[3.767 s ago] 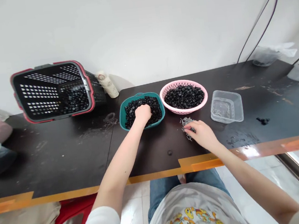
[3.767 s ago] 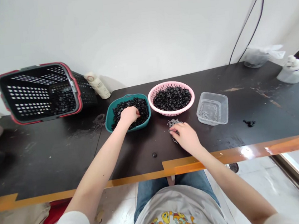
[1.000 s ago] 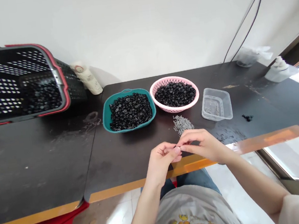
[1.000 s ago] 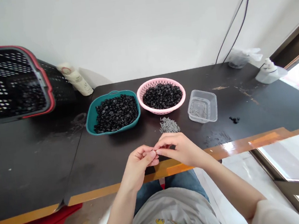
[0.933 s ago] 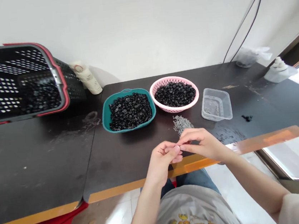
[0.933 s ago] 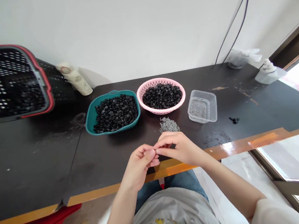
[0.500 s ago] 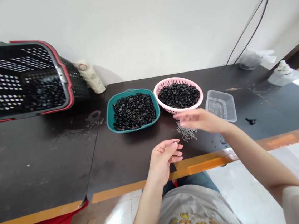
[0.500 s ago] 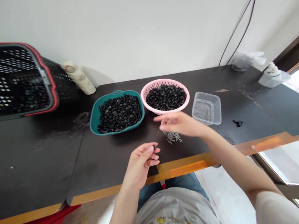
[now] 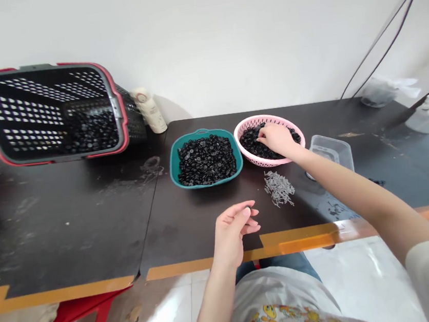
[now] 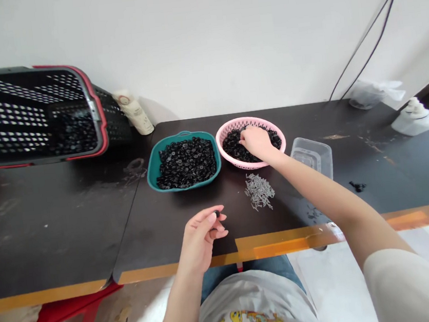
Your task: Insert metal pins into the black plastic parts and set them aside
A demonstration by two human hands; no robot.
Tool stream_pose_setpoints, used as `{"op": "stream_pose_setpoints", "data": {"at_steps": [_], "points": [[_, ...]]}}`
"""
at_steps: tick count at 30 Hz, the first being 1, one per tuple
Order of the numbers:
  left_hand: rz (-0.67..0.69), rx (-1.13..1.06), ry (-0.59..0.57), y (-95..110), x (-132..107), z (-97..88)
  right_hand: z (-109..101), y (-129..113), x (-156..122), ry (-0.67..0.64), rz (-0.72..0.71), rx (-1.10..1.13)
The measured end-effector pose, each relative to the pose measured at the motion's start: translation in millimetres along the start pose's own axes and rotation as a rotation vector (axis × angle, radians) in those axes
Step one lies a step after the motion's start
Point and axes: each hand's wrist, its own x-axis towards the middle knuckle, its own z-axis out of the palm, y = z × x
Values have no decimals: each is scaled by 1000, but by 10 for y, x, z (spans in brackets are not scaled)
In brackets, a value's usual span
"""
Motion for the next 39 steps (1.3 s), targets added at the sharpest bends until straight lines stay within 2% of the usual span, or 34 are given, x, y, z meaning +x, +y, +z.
{"op": "stream_pose_setpoints", "data": {"at_steps": [3, 5, 6, 8, 9, 12, 16, 20, 24, 28, 32, 39], "points": [[43, -16, 20, -4, 4, -13, -134, 6, -228, 8, 16, 117], [86, -22, 28, -16, 15, -10, -208, -29, -504, -1, 25, 242], [109, -21, 32, -27, 21, -4, -234, -68, -676, -10, 20, 327], [161, -16, 42, -60, 28, 21, -256, -188, -1061, -45, -9, 678], [184, -14, 46, -82, 27, 39, -251, -264, -1259, -78, -25, 798], [246, -14, 48, -152, -1, 112, -177, -503, -1784, -114, -53, 958], [331, 36, 49, -219, -79, 172, 15, -713, -2175, -33, -67, 1192], [401, 152, 38, -226, -176, 153, 171, -794, -2289, 84, 35, 1441], [508, 330, 33, -183, -301, 175, 193, -859, -2329, 127, 87, 1570], [646, 507, 143, -130, -417, 282, 147, -911, -2371, 170, 81, 1562], [716, 616, 207, -89, -461, 364, 134, -894, -2403, 157, 85, 1522], [663, 702, 136, -38, -450, 310, 113, -809, -2417, 143, 77, 1461]]}}
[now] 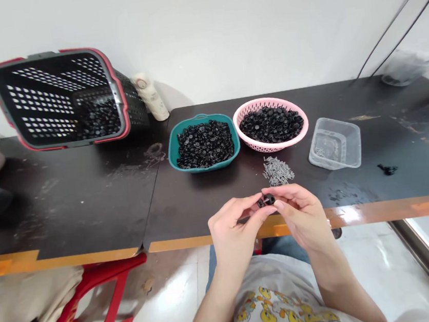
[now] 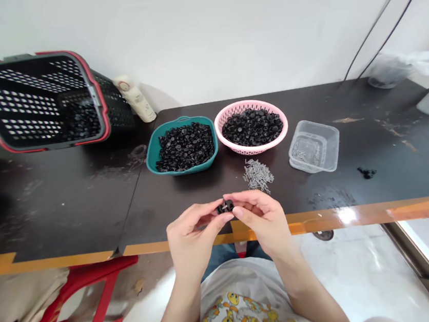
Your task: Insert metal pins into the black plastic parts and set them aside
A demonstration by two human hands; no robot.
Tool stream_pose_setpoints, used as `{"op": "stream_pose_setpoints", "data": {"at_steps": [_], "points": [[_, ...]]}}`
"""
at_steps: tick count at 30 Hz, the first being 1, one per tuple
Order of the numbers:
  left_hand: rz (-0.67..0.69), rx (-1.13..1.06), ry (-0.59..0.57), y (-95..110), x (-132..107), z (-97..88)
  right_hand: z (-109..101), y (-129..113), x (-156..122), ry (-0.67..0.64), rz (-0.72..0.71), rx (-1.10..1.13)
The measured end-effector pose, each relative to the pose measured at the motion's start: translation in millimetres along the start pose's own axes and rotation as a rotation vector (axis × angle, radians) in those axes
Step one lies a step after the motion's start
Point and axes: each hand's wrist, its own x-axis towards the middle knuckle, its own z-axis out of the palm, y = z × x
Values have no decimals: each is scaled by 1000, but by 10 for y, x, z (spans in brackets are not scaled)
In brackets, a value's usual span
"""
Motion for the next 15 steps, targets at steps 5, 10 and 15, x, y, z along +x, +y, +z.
{"op": "stream_pose_setpoints", "data": {"at_steps": [5, 10, 15], "points": [[9, 33, -26, 5, 3, -18, 26, -58, -6, -12, -24, 65], [-4, 51, -35, 18, 2, -24, 41, -91, -25, 15, -2, 29], [35, 75, -56, -1, 5, -49, 44, -115, -29, 4, 2, 59]]}}
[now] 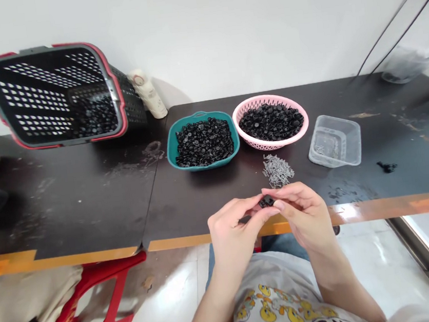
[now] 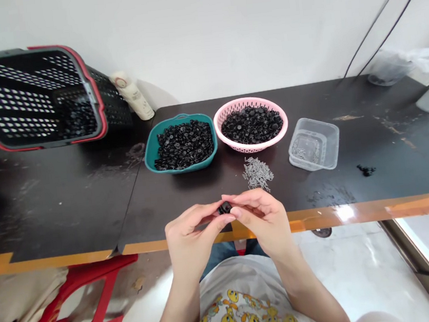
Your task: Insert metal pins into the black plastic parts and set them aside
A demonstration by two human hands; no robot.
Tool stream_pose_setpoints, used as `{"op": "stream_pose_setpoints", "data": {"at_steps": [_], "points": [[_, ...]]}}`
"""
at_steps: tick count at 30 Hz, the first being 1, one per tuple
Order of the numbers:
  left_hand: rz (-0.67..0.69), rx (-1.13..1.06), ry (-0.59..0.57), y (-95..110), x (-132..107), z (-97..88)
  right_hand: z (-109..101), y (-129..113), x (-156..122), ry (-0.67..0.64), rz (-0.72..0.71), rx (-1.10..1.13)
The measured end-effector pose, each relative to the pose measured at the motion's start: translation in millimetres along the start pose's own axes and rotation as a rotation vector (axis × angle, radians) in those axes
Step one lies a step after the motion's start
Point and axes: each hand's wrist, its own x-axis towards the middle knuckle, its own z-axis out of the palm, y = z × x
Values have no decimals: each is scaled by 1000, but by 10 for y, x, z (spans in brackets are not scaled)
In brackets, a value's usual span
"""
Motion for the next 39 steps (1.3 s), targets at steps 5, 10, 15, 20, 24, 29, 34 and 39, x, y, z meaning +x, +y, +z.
{"op": "stream_pose_setpoints", "data": {"at_steps": [5, 10, 15, 20, 24, 29, 34, 39], "points": [[98, 41, -24, -15, -4, -14, 32, -36, 17, 27, 14, 66], [126, 40, -6, -4, -4, -7, 51, -68, 19, 63, -31, 129], [152, 52, -10, -4, 1, 1, 49, -74, 8, 46, -33, 117], [174, 77, -19, -14, 0, -10, 38, -62, 10, 54, -16, 50], [237, 128, 12, -22, -7, 24, 51, -35, 7, 75, -18, 32], [368, 194, 159, -41, -33, 128, 97, -4, -51, 91, -37, 44], [326, 198, 198, -15, -11, 114, 130, -17, -112, 17, 28, 82], [252, 46, 124, 31, 13, 78, 179, -23, -106, -67, 102, 201]]}}
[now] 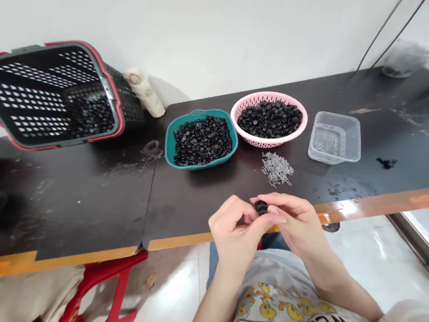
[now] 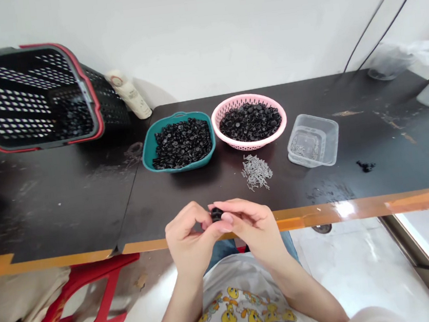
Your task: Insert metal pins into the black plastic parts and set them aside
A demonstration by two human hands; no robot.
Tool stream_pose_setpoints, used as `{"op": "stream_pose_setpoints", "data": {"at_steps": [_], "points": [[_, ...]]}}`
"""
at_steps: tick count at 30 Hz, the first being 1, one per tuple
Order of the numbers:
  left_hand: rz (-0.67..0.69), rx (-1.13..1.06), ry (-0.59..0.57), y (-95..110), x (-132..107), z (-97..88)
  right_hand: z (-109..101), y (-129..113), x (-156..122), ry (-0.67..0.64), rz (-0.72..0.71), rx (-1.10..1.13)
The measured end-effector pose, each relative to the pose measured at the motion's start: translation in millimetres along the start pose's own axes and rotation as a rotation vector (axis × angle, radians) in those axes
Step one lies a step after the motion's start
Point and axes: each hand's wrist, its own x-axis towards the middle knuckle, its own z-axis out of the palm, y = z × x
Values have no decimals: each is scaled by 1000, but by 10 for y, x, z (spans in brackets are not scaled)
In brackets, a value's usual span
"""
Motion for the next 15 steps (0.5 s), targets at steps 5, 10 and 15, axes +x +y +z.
{"op": "stream_pose_setpoints", "data": {"at_steps": [5, 10, 15], "points": [[-67, -99, -41, 15, -26, -12, 25, 12, 0, 3, 11, 26], [-47, -65, -228, -2, -48, -126, 17, -3, -19, 54, -16, -48], [11, 4, -316, -35, -100, -208, 21, -22, -40, 57, 2, -56]]}}
